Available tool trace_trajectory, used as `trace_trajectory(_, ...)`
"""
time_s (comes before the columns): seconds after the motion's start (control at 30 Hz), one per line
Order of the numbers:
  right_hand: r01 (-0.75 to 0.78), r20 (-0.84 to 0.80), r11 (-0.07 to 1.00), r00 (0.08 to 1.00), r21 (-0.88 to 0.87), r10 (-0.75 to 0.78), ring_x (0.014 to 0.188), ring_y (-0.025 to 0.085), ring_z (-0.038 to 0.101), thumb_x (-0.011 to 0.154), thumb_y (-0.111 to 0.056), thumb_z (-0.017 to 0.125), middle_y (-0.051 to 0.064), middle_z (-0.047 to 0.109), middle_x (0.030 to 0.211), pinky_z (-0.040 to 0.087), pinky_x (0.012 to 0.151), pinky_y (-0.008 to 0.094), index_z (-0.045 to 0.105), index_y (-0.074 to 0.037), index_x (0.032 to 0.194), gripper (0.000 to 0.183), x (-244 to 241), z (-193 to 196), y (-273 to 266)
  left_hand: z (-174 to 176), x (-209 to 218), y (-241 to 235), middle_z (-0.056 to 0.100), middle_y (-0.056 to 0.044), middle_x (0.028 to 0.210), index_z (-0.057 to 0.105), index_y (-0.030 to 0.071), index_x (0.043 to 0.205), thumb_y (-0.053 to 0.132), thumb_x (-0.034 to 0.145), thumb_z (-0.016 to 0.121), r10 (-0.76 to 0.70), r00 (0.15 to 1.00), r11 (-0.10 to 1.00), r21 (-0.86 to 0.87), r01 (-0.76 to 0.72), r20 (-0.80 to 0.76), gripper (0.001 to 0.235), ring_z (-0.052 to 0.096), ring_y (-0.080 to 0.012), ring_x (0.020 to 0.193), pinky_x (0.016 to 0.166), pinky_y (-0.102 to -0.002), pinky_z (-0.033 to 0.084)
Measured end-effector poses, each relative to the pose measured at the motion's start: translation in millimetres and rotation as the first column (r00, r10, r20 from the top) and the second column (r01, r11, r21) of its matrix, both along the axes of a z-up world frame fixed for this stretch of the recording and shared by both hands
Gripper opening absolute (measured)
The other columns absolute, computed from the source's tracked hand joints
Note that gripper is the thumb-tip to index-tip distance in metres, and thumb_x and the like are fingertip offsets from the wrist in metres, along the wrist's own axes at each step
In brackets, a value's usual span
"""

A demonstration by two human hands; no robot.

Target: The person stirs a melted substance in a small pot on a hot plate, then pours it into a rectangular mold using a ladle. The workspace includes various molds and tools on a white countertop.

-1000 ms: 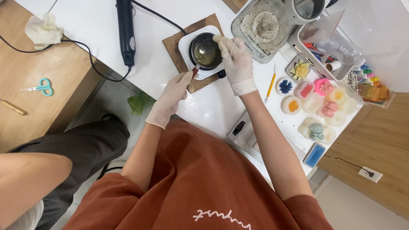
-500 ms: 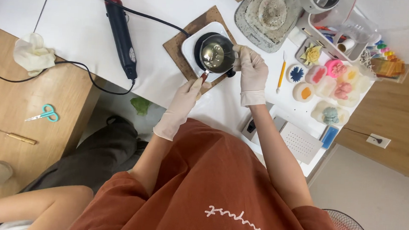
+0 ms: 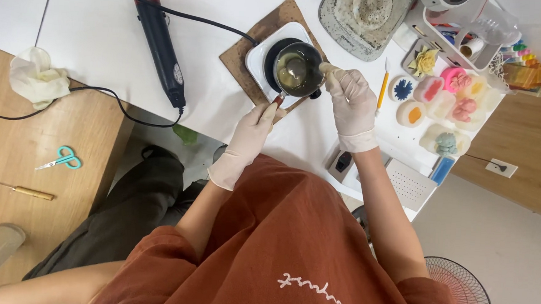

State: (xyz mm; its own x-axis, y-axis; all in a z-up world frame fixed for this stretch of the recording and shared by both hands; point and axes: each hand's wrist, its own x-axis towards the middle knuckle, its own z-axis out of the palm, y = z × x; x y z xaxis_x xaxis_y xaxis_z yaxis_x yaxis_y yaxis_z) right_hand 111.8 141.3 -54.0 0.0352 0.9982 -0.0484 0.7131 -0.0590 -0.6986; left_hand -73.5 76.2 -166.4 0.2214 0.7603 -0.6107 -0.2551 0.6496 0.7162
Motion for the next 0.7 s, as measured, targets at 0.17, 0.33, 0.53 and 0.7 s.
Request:
trace_trajectory(0.17, -0.450, 0.498, 0.871, 0.811, 0.198, 0.306, 0.078, 0.024, 0.062, 0.096, -0.009, 0.074, 0.008, 0.064, 0.086, 0.051, 0.070, 0.037, 0.078, -0.008, 0.117, 0.021, 14.5, 4.8, 7.8, 0.4, 0.7, -2.5, 0.074, 0.002, 0.099, 0.070, 0.003, 0.114, 0.030, 0.105, 0.056, 0.026, 0.999, 0.998, 0.053, -0.024, -0.022, 0.031, 0.051, -0.0048, 0.074, 0.071, -0.022, 0.047)
trace_trajectory(0.33, -0.330, 0.487, 0.928, 0.848, 0.174, 0.209, 0.070, 0.024, 0.060, 0.096, -0.005, 0.075, 0.009, 0.061, 0.078, 0.049, 0.064, 0.036, 0.078, -0.006, 0.114, 0.018, 9.8, -0.6, -17.9, 18.7, -4.0, 3.8, 0.073, 0.002, 0.095, 0.071, 0.003, 0.114, 0.030, 0.104, 0.056, 0.003, 0.999, 1.000, 0.025, -0.002, -0.051, 0.032, 0.045, -0.0058, 0.066, 0.065, -0.022, 0.045)
trace_trajectory(0.53, 0.128, -0.114, 0.992, 0.985, -0.024, -0.130, 0.071, 0.021, 0.063, 0.105, -0.005, 0.067, 0.007, 0.065, 0.083, 0.052, 0.065, 0.031, 0.077, -0.008, 0.111, 0.012, -8.6, -2.9, -22.5, 2.4, 0.8, -2.7, 0.074, 0.003, 0.099, 0.069, 0.002, 0.117, 0.030, 0.105, 0.056, 0.026, 1.000, 0.999, 0.026, -0.026, 0.006, 0.033, 0.046, -0.0045, 0.069, 0.066, -0.021, 0.044)
trace_trajectory(0.7, -0.203, 0.473, 0.955, 0.877, 0.217, 0.079, 0.068, 0.024, 0.063, 0.098, -0.008, 0.074, 0.012, 0.066, 0.081, 0.050, 0.061, 0.035, 0.080, -0.007, 0.115, 0.018, -3.1, 6.8, -8.9, 8.0, -0.9, -0.9, 0.073, 0.004, 0.100, 0.067, 0.004, 0.121, 0.032, 0.105, 0.055, 0.021, 1.000, 1.000, 0.007, -0.021, 0.001, 0.034, 0.046, -0.0042, 0.071, 0.068, -0.022, 0.044)
